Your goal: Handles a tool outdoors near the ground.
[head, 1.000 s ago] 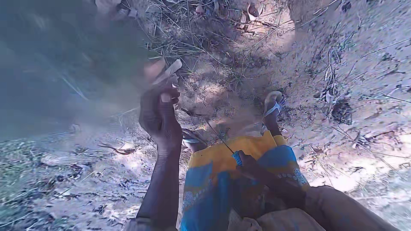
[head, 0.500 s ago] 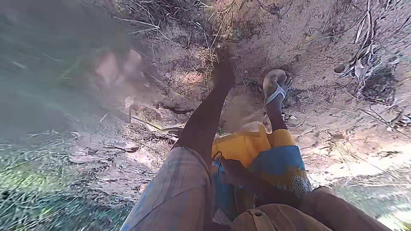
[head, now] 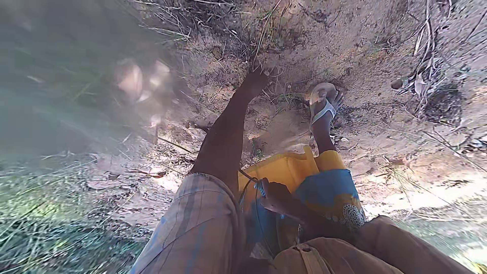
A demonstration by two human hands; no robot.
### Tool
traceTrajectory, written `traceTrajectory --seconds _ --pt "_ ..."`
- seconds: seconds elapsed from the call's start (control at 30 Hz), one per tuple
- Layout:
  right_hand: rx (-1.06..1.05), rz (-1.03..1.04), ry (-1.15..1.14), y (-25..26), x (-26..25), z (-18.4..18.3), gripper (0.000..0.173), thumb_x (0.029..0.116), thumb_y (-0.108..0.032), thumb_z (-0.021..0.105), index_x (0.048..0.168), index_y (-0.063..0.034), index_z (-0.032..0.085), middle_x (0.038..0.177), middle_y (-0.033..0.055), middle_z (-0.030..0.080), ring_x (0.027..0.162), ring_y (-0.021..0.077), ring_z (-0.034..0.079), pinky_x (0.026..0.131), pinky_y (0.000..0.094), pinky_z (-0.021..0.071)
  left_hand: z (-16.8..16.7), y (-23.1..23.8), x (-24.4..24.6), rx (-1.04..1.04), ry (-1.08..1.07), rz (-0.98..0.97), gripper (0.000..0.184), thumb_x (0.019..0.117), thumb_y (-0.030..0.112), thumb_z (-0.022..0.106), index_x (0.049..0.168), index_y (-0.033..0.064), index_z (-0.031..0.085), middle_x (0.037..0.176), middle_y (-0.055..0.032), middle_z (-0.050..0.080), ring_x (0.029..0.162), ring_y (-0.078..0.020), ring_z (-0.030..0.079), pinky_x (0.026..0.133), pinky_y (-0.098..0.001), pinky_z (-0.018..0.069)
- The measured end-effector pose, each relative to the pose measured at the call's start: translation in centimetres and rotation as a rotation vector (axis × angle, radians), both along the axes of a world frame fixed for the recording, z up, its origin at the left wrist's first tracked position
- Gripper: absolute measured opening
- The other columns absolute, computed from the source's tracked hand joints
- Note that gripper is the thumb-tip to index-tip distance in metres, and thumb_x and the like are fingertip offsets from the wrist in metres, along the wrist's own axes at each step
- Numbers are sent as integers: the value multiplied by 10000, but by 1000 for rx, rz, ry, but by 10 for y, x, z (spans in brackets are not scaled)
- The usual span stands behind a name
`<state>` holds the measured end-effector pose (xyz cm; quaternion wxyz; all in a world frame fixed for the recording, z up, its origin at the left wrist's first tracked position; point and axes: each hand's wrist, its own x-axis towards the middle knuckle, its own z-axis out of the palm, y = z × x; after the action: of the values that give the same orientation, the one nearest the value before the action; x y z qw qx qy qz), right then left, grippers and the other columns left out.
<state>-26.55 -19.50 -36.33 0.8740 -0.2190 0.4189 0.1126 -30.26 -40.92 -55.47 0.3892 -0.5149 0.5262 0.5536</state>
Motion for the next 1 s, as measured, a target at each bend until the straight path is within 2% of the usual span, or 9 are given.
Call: traceTrajectory --seconds 0.07,0.13,0.3,0.4,0.57,0.67,0.8,0.9,1.0 --pt "-8 -4 14 -6 -2 2 519 1012 -223 589 1457 -16 418 1228 224 650 1166 373 649 936 533 515 7 -6 13 65 10 266 572 1144 408 237 1584 51 318 1546 -264 423 1302 -371 562 1027 -523 500" --pt "-25 -3 22 -10 -3 2 522 1012 -215 585 1462 -15 411 1226 224 652 1165 373 650 934 533 515 18 -13 17 42 14 413 530 1140 374 305 1585 87 323 1565 -241 407 1319 -367 548 1017 -532 503" --pt "-18 -7 37 -13 -5 -1 528 1012 -216 584 1469 -20 409 1245 225 646 1171 375 647 940 532 514 80 -24 20 -173 158 641 391 1122 235 395 1474 80 466 1372 -117 591 1057 -172 662 839 -330 553" --pt "18 -11 66 -10 -4 -4 531 1003 -232 593 1454 -13 418 1233 224 645 1159 373 649 928 532 518 128 -13 33 -12 481 842 353 1104 224 295 1329 131 551 1254 -3 687 1083 -124 686 846 -304 586" --pt "46 8 105 -13 -3 -7 519 1004 -224 580 1452 -16 423 1221 218 649 1154 365 651 927 528 518 170 18 41 518 1038 1153 496 977 554 579 1312 203 680 1314 -78 698 1107 -201 710 849 -328 607" --pt "-31 45 130 -17 -3 -2 491 1013 -222 561 1438 -2 451 1214 224 663 1143 373 660 925 533 516 185 33 37 539 1124 1284 574 941 629 573 1331 217 657 1262 -87 698 1016 -188 720 761 -308 615" --pt "-148 34 181 -2 14 -5 511 1027 -300 536 1455 -28 475 1297 196 656 1123 355 685 904 529 542 191 45 40 626 1190 1392 596 925 652 566 1312 210 671 1246 -101 698 1014 -219 721 764 -343 621" --pt "-130 53 187 -7 11 -3 535 1046 -321 538 1483 -26 447 1319 204 647 1166 353 666 949 518 518 185 50 46 593 1105 1447 415 981 558 566 1035 168 699 1096 -77 715 978 -199 723 742 -317 610" --pt "-71 76 160 -19 1 1 527 1055 -296 548 1479 -12 419 1290 213 642 1173 360 654 950 511 514 162 50 48 365 771 1499 438 1093 308 385 752 191 633 881 -11 723 906 -145 723 765 -283 597"
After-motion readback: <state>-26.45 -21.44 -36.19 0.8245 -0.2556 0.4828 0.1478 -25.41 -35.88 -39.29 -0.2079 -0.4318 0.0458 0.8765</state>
